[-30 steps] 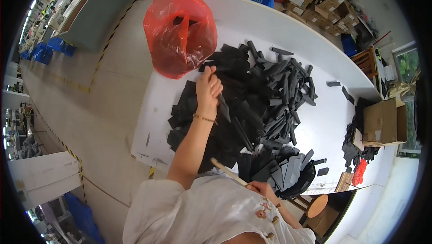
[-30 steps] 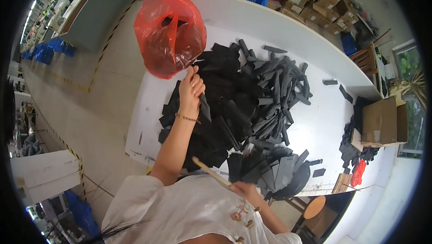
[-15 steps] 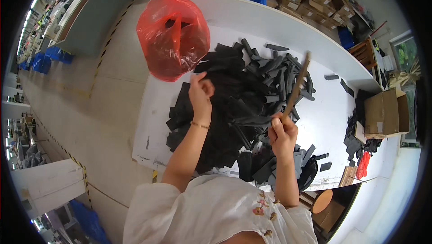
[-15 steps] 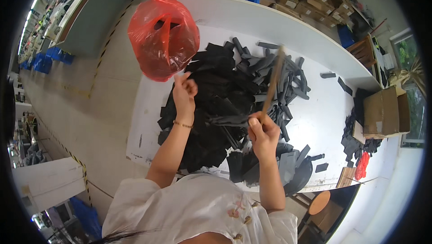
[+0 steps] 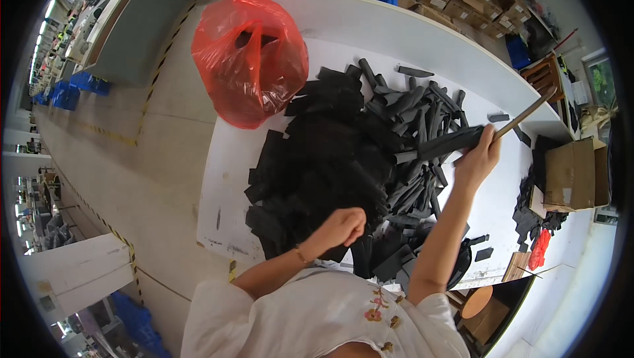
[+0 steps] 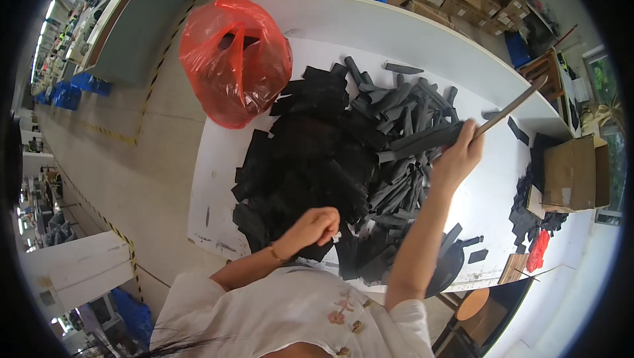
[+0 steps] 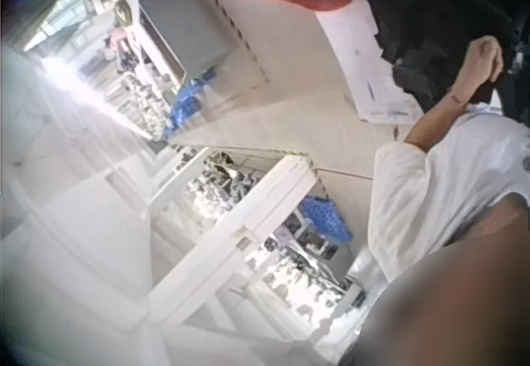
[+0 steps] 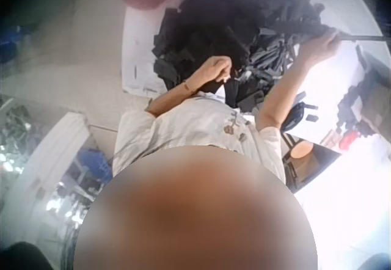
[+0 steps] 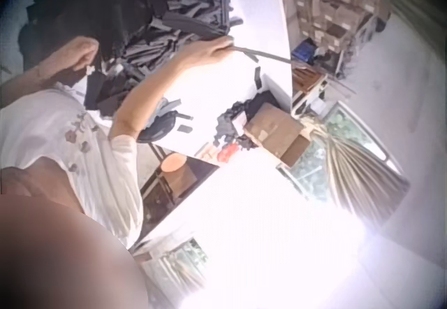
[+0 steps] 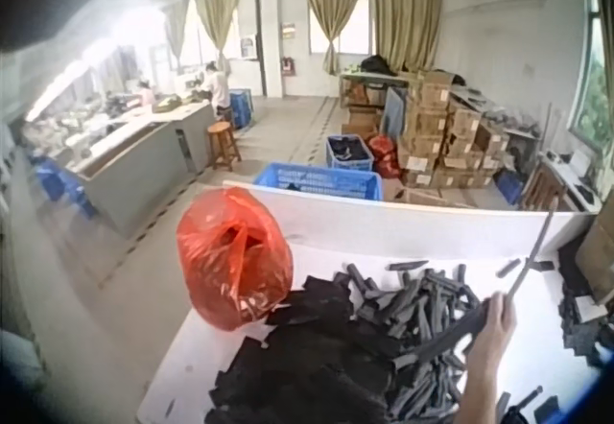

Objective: Measuring the length of black foam strips using a wooden ruler at a workbench in a factory setting.

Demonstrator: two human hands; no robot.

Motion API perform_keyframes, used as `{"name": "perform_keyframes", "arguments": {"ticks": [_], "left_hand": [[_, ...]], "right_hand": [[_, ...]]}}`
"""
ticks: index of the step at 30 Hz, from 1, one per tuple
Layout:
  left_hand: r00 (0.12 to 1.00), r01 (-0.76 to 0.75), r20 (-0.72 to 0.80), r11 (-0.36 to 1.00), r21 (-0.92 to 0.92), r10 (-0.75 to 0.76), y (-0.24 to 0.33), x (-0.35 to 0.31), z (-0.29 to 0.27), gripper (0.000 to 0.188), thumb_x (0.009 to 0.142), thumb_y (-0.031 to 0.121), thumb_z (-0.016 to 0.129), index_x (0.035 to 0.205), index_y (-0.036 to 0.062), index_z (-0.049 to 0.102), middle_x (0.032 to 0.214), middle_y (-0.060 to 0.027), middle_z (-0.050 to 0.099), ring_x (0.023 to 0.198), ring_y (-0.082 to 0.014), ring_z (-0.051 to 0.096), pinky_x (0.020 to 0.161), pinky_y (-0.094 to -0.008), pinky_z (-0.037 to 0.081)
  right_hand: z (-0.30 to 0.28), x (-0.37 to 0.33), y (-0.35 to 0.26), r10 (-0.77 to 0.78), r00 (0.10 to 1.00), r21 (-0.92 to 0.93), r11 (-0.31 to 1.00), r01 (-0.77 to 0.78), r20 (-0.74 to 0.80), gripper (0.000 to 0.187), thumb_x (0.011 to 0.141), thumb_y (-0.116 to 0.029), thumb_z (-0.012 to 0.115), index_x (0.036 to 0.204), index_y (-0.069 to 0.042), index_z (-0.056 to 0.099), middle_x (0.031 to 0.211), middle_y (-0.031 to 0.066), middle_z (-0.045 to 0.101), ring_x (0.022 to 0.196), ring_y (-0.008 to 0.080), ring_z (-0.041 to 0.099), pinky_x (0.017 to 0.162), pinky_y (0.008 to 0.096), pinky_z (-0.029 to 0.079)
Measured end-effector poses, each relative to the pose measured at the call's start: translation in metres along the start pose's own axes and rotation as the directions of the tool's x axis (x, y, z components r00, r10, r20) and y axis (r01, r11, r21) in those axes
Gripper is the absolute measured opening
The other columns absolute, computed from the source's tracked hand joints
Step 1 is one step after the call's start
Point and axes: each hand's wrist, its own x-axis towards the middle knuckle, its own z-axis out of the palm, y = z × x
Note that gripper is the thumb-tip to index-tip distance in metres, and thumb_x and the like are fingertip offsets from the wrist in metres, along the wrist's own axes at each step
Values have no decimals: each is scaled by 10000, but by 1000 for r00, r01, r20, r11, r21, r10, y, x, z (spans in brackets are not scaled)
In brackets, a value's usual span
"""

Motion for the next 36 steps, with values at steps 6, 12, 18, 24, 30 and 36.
{"name": "perform_keyframes", "arguments": {"ticks": [6, 12, 18, 24, 30, 36], "left_hand": [[727, -253, -397, 756, 604, 560, 81, 83, -123, 97, 917, 87, 599, 959, 15, 649, 796, -44, 631, 655, -97, 582, 612, -249, 480], [701, 74, -11, -58, 996, 713, 62, 173, -234, 236, 782, 87, 711, 1003, 25, 655, 839, -104, 600, 763, -252, 620, 713, -326, 506], [760, 77, -209, 234, 969, 616, 81, 173, -193, 113, 728, 41, 717, 835, 77, 711, 788, -59, 571, 709, -237, 596, 653, -329, 482], [603, -232, 59, 104, 967, 795, 88, 116, -86, 214, 682, 9, 694, 873, 106, 704, 763, -65, 559, 730, -243, 585, 636, -353, 489], [664, -469, -545, 853, 228, 512, 32, 54, -36, 316, 869, 152, 688, 1129, 13, 573, 959, -106, 596, 853, -205, 618, 722, -315, 542], [946, -200, -325, 787, -583, -1, 49, 42, -9, 257, 968, 217, 552, 1094, -2, 597, 977, -134, 654, 917, -256, 650, 796, -393, 551]], "right_hand": [[-32, 95, 72, -324, 908, -552, 722, 418, 264, 296, 936, -315, 615, 940, -19, 615, 630, 30, 510, 620, 149, 527, 565, 328, 435], [-42, 44, 130, -16, 895, -724, 581, 372, 447, 276, 929, -301, 620, 990, -33, 646, 813, 133, 651, 680, 252, 604, 621, 350, 463], [-30, -2, 127, 295, 816, -457, 888, -43, 496, 249, 898, -205, 681, 975, 31, 654, 689, 9, 587, 591, 57, 465, 541, 217, 375], [37, -69, 77, 635, 458, -164, 678, -716, 622, 397, 927, -356, 619, 1014, 31, 636, 779, 93, 656, 470, 91, 496, 400, 216, 290], [18, -113, 64, 523, 637, -51, 794, -606, 567, 191, 920, -170, 641, 973, 14, 638, 664, 8, 563, 466, 80, 490, 437, 220, 382], [-11, -152, 38, 322, 688, -177, 945, -275, 650, 202, 937, -151, 623, 1030, 28, 630, 715, -6, 582, 532, 48, 481, 481, 211, 393]]}}
